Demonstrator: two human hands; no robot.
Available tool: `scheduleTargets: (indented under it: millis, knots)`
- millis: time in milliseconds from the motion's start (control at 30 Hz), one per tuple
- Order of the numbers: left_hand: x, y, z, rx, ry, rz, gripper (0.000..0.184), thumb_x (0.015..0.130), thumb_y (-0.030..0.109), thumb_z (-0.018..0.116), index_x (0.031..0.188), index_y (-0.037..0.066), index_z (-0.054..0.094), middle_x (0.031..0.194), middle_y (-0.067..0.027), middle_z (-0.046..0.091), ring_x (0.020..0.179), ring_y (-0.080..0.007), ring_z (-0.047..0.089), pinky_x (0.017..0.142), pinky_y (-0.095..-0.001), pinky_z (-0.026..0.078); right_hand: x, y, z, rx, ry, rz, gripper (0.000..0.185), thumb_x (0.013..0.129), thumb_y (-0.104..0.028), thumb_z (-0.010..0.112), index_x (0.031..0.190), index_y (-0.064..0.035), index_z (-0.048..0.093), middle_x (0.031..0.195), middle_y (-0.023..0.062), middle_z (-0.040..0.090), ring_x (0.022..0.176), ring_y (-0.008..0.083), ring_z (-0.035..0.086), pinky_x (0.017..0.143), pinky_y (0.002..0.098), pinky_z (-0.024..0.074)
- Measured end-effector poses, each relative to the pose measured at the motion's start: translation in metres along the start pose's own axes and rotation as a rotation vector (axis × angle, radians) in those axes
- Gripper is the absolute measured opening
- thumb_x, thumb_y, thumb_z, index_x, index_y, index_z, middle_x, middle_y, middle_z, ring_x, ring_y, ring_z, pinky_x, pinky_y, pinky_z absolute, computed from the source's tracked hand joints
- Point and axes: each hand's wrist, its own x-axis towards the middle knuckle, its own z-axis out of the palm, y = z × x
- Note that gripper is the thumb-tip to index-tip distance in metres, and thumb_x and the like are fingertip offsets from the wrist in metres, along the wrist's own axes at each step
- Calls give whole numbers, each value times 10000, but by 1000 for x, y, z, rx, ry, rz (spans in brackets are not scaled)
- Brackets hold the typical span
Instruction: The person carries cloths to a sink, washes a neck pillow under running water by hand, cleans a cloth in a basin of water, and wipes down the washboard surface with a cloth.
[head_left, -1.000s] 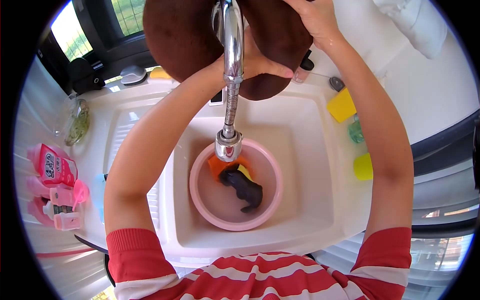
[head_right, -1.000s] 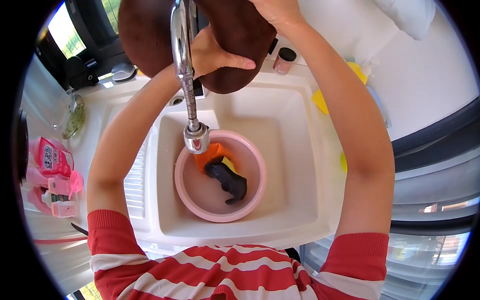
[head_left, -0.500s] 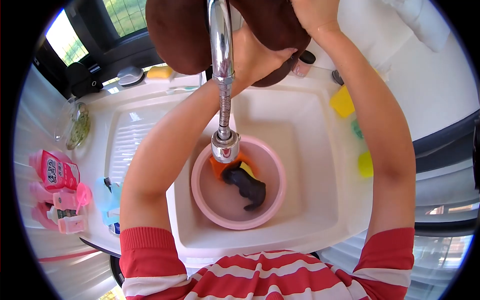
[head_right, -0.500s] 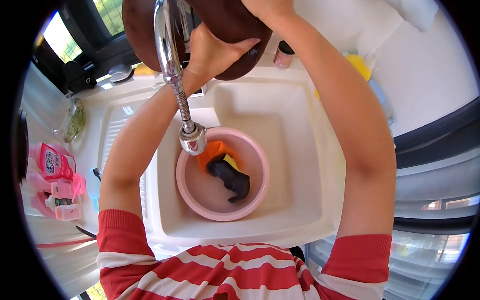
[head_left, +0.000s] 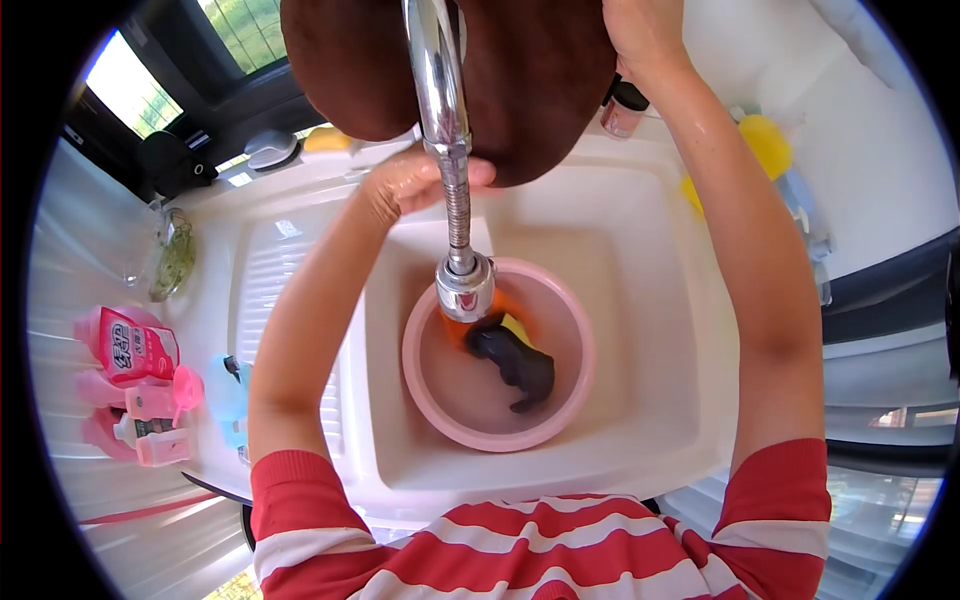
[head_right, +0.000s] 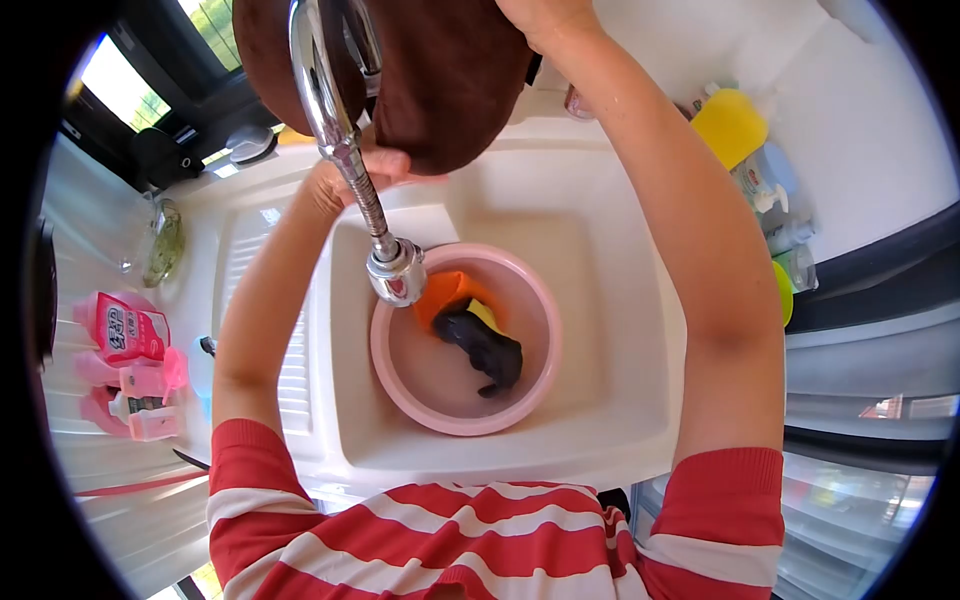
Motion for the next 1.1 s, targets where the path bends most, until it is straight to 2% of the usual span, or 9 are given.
scheduleTargets:
  millis: [100,300,333,467,667,767,867,1000,1100]
  knots:
    - [2,6,19,-435,-341,-58,692,637,186,791,1217,8,458,1073,-182,574,1039,-340,553,893,-544,457,3,0,0,-12,-20,-36,344,827,-229,657,1024,48,608,948,76,640,834,119,576,753,254,469]
    - [33,1,19,-327,-503,-111,638,619,157,789,1167,24,490,1035,-130,591,970,-311,570,688,-378,500,10,-4,-9,-22,-80,-43,315,820,-217,665,996,41,620,906,60,644,790,107,572,717,245,471]
    - [33,9,32,-315,-493,-136,615,607,122,809,1134,38,503,980,-87,596,904,-227,582,596,-300,440,11,-3,-10,-29,-76,-68,313,815,-217,670,983,43,624,889,59,645,778,106,571,707,244,471]
    - [22,38,66,163,-57,-354,623,634,5,778,1185,10,487,1106,-91,574,938,-161,571,697,-288,476,13,-5,-6,-84,-20,-135,314,800,-228,687,931,53,635,835,60,652,739,100,571,675,245,474]
    - [40,26,81,579,97,1,613,614,116,816,1128,17,497,1056,-56,580,920,-180,563,767,-334,457,11,-4,3,-223,142,-281,374,743,-290,730,831,62,639,764,124,663,690,158,613,627,284,487]
    - [56,2,75,521,143,182,576,647,147,787,1126,-4,506,1076,-83,581,972,-203,550,831,-332,440,10,-3,3,-373,234,-316,421,694,-343,754,726,53,616,703,174,645,652,239,633,593,326,492]
    - [60,8,84,854,279,183,509,686,158,750,1115,-1,528,1069,-98,581,997,-192,543,841,-320,439,7,-2,3,-447,307,-309,467,675,-387,756,665,45,581,674,203,624,640,281,632,583,346,491]
    - [45,11,85,891,220,179,515,697,188,755,1117,-10,533,1069,-99,588,975,-194,558,841,-314,447,1,-12,-10,-388,133,-67,517,707,-421,728,829,65,599,811,209,639,765,271,635,661,332,492]
    - [20,11,80,547,137,86,588,671,212,796,1139,-18,524,1104,-102,579,1003,-192,547,863,-311,445,-13,-28,-29,248,-109,349,526,772,-397,681,1016,56,571,959,157,619,870,217,601,761,313,477]
